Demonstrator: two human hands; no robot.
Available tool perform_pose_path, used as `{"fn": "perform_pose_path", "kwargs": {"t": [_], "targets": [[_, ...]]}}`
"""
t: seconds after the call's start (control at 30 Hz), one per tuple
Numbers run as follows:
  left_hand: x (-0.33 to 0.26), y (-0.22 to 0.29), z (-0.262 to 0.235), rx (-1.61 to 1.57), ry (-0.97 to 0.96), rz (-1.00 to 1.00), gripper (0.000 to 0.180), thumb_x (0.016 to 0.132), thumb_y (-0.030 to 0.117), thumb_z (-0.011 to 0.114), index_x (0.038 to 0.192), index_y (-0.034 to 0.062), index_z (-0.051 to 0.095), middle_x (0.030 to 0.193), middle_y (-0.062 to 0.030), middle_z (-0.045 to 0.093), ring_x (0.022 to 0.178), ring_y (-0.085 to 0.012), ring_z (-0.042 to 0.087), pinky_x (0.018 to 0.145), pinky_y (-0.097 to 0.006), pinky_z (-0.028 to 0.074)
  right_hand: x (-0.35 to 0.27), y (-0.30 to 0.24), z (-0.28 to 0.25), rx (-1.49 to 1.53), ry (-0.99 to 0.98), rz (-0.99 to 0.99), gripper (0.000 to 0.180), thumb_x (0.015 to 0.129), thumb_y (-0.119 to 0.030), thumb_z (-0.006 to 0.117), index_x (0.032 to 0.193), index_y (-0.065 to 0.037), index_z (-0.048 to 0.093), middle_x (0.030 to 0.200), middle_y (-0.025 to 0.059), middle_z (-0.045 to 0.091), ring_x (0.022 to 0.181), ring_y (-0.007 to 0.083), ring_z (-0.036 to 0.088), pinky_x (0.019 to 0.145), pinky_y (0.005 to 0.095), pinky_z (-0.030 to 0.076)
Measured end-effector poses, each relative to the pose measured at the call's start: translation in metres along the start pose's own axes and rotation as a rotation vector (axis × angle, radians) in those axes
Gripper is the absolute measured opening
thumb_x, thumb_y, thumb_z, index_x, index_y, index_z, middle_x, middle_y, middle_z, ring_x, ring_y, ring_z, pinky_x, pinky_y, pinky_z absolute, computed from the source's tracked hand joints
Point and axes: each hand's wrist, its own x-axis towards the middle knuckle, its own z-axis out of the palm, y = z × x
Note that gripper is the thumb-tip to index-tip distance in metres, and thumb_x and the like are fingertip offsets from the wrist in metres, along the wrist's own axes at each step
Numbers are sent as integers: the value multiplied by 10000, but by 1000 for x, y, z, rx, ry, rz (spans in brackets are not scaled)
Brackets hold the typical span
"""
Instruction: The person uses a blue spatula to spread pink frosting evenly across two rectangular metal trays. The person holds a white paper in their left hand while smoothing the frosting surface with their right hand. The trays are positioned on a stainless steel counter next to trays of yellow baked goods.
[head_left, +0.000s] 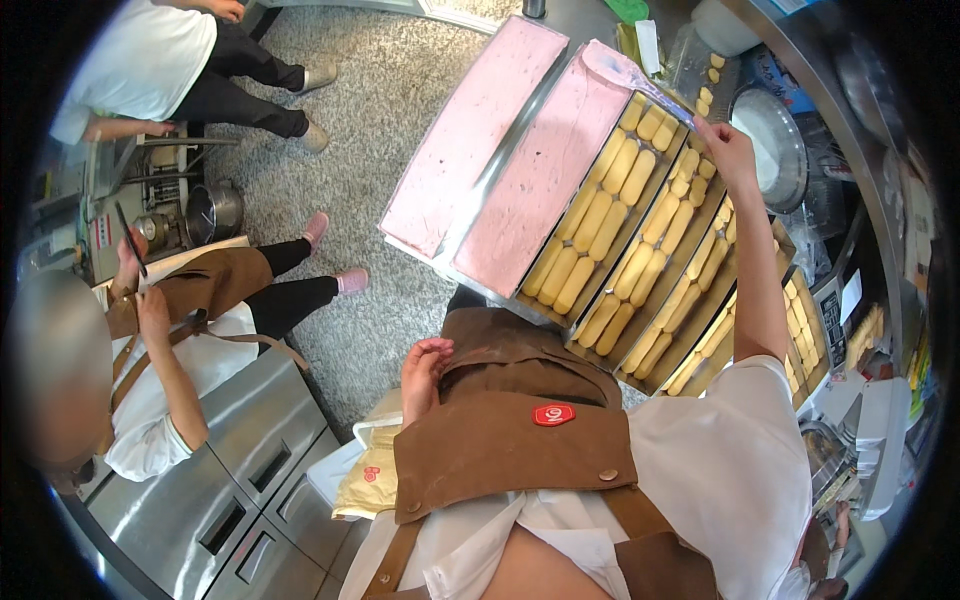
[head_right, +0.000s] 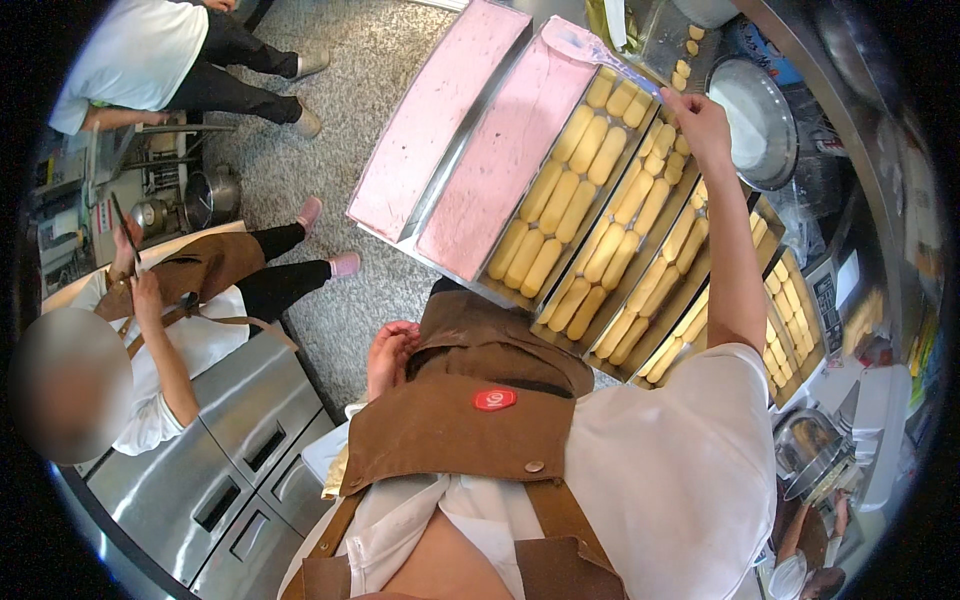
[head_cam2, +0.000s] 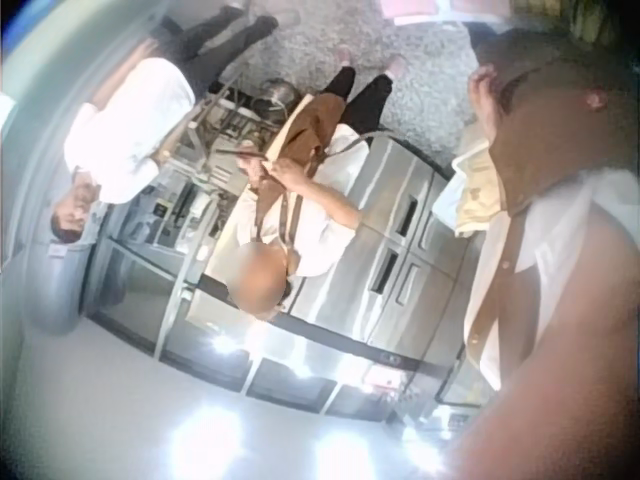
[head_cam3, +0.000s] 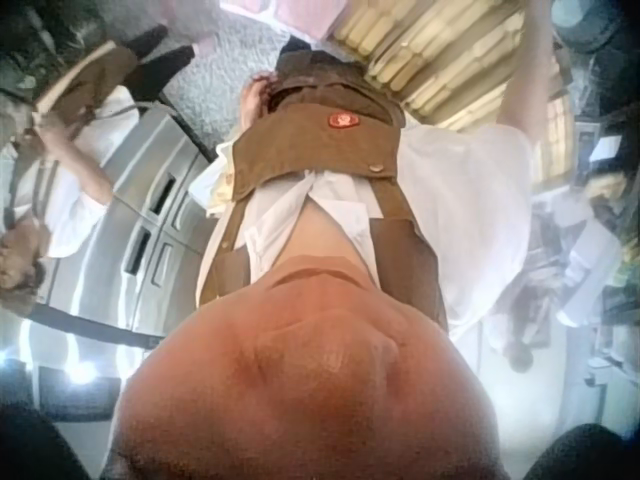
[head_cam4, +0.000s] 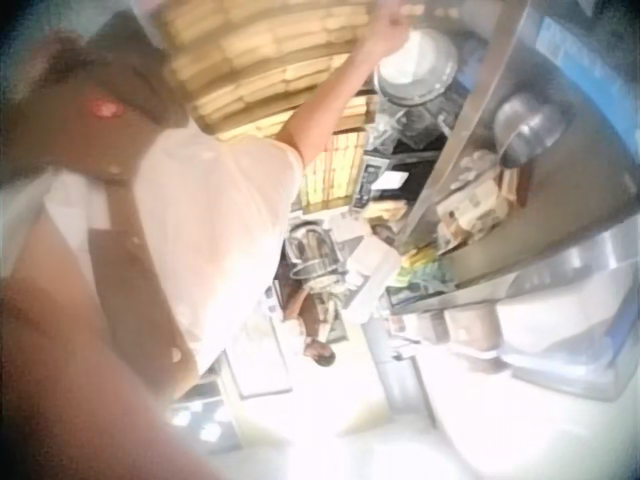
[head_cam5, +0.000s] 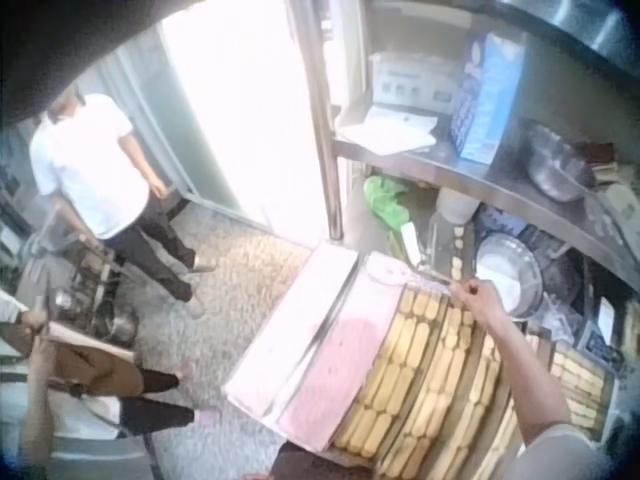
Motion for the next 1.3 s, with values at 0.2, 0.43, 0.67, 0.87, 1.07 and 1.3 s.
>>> {"fn": "perform_pose_path", "kwargs": {"t": [0.2,0.43,0.67,0.87,1.07,1.3], "targets": [[4,-2,-4,4,-12,0,210,866,-11,440,1035,4,563,1058,-96,616,937,-158,571,868,-286,457,-1,4,-5,81,-36,16,432,811,-432,706,659,-50,573,597,-18,523,565,75,442,556,246,368],[1,0,0,13,-11,21,202,871,-8,444,1040,0,555,1057,-95,613,947,-156,573,868,-281,460,-7,3,-9,113,-50,48,411,831,-405,691,648,-58,570,589,-21,511,560,71,422,554,241,353],[2,6,4,11,-31,33,187,879,-5,450,1034,3,554,1048,-94,611,949,-149,573,875,-279,459,-54,-23,-9,237,-134,107,379,897,-406,616,724,-69,613,631,-37,514,589,60,414,557,226,325],[15,16,-2,49,-95,33,189,879,-4,455,1037,10,556,1036,-92,617,923,-148,581,861,-275,467,-112,-43,-3,332,-228,215,387,952,-417,517,843,-68,641,624,-53,474,555,37,380,517,199,284],[48,43,-16,104,-242,26,197,871,-2,436,1019,0,565,1035,-92,624,910,-144,578,834,-270,476,-185,-73,11,454,-224,296,384,969,-442,468,910,-95,619,603,-86,368,467,16,240,436,196,171],[80,104,-51,185,-371,37,197,861,22,425,985,27,578,1010,-70,628,897,-126,569,833,-264,455,-275,-111,62,556,-52,414,373,1009,-393,392,958,-84,593,620,-72,394,465,10,268,424,179,194]]}}
